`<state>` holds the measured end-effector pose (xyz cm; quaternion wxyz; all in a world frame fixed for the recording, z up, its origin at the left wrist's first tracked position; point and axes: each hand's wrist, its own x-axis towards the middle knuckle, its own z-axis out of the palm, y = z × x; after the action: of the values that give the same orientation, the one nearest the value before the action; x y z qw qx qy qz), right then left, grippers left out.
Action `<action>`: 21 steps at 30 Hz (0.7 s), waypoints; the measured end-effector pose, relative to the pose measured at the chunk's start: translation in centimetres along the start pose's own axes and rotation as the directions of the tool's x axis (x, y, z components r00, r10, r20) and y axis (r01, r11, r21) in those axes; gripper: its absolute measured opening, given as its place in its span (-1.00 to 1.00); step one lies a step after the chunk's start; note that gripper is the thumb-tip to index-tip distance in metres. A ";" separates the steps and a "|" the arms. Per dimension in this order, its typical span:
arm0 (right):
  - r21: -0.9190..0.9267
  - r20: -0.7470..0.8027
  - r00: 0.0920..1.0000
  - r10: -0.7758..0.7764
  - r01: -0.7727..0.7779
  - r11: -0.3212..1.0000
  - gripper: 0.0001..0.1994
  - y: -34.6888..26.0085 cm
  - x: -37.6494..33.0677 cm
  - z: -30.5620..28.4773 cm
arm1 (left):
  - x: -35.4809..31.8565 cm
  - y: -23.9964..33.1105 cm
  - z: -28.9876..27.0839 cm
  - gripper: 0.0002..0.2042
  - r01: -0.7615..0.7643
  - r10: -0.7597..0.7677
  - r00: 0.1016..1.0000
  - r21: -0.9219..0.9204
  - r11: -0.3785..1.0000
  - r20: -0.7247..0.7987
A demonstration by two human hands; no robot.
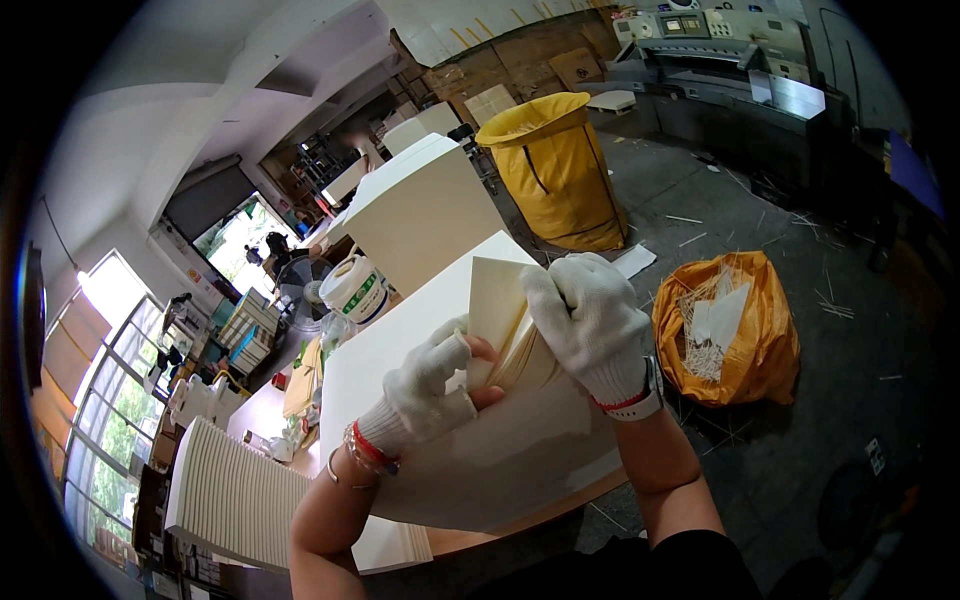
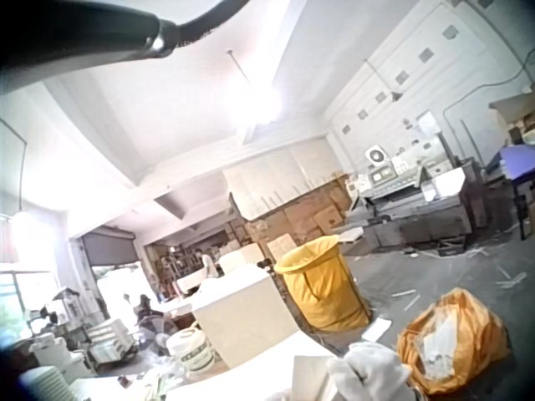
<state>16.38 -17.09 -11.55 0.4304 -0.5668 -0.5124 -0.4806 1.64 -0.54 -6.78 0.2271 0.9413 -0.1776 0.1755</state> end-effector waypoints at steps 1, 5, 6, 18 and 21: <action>-0.002 -0.002 1.000 0.005 -0.005 1.000 -0.64 0.0 -0.1 0.0 | -0.1 -0.2 0.1 -0.60 0.009 -0.010 1.000 -0.020 1.000 -0.011; 0.023 -0.056 0.998 -0.020 0.021 1.000 -0.67 0.3 -0.3 0.5 | 0.0 0.0 -0.3 -0.61 0.039 -0.040 0.999 0.020 0.999 0.008; 0.085 -0.045 0.999 0.005 -0.001 0.996 -0.68 0.3 -0.3 0.3 | 0.0 -0.1 -0.3 -0.61 0.013 -0.013 1.000 0.017 1.000 -0.005; 0.059 -0.050 0.999 0.001 0.002 0.998 -0.67 0.1 -0.2 0.4 | 0.2 0.5 -0.1 -0.65 0.032 -0.032 0.999 0.006 0.999 0.025; 0.049 -0.050 0.999 -0.004 0.007 0.999 -0.68 0.0 -0.3 0.5 | 0.1 0.0 0.0 -0.65 0.018 -0.018 1.000 -0.012 1.000 0.001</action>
<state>16.47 -16.66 -11.97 0.4557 -0.5424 -0.5148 -0.4829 1.75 -0.58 -6.74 0.2343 0.9416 -0.1703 0.1718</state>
